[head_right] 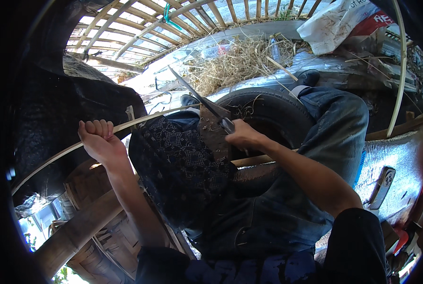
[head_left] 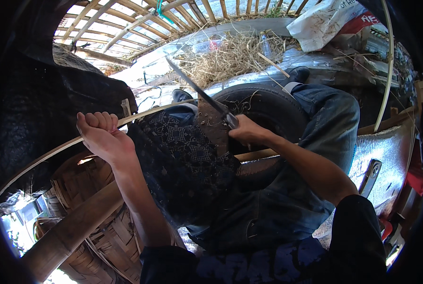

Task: The person shaves a long bamboo strip by repeatedly pulling it against the blade of a knife held in hand.

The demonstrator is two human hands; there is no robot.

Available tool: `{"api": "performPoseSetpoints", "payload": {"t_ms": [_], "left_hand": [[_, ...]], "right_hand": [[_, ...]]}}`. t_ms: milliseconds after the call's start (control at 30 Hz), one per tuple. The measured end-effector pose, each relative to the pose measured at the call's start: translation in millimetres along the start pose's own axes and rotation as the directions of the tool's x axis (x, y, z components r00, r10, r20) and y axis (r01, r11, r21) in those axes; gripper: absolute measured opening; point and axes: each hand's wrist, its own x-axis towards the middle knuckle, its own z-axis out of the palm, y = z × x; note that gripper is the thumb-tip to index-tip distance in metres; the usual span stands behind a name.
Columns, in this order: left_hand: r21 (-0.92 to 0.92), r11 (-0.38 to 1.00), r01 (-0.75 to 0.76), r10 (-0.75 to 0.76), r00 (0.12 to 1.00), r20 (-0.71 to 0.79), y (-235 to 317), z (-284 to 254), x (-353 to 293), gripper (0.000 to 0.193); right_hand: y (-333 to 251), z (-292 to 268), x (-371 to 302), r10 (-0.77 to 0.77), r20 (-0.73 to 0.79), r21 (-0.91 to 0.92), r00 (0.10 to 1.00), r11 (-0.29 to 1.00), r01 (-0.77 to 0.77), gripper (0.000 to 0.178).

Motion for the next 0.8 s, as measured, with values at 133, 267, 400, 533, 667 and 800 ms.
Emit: {"api": "performPoseSetpoints", "payload": {"t_ms": [133,267,400,533,667,800], "left_hand": [[0.034,0.999,0.005,-0.005,1.0,-0.004,-1,6,-1,0.042],[0.015,1.0,0.015,-0.015,1.0,-0.003,-1,4,-1,0.043],[-0.02,1.0,0.001,-0.001,1.0,0.004,-4,-5,1,0.043],[-0.022,1.0,0.01,-0.01,1.0,-0.026,1,-10,3,0.043],[-0.116,0.989,0.093,-0.082,0.992,0.092,10,-22,-1,0.045],[-0.174,0.981,0.082,-0.039,0.971,0.236,4,-19,-6,0.046]], "right_hand": [[2,1,7,0.244,-0.071,-0.244,0.967,0.936,-0.254,0.019],[11,-1,13,-0.122,-0.114,-0.252,0.986,0.963,0.09,0.019],[13,6,9,-0.1,-0.04,-0.069,0.994,0.993,0.097,0.017],[23,4,8,0.195,-0.151,-0.299,0.969,0.925,-0.233,0.026],[-12,-4,-2,0.161,-0.15,-0.238,0.976,0.952,-0.193,0.026],[-21,-19,-5,-0.052,-0.229,-0.208,0.972,0.978,0.003,0.021]]}}
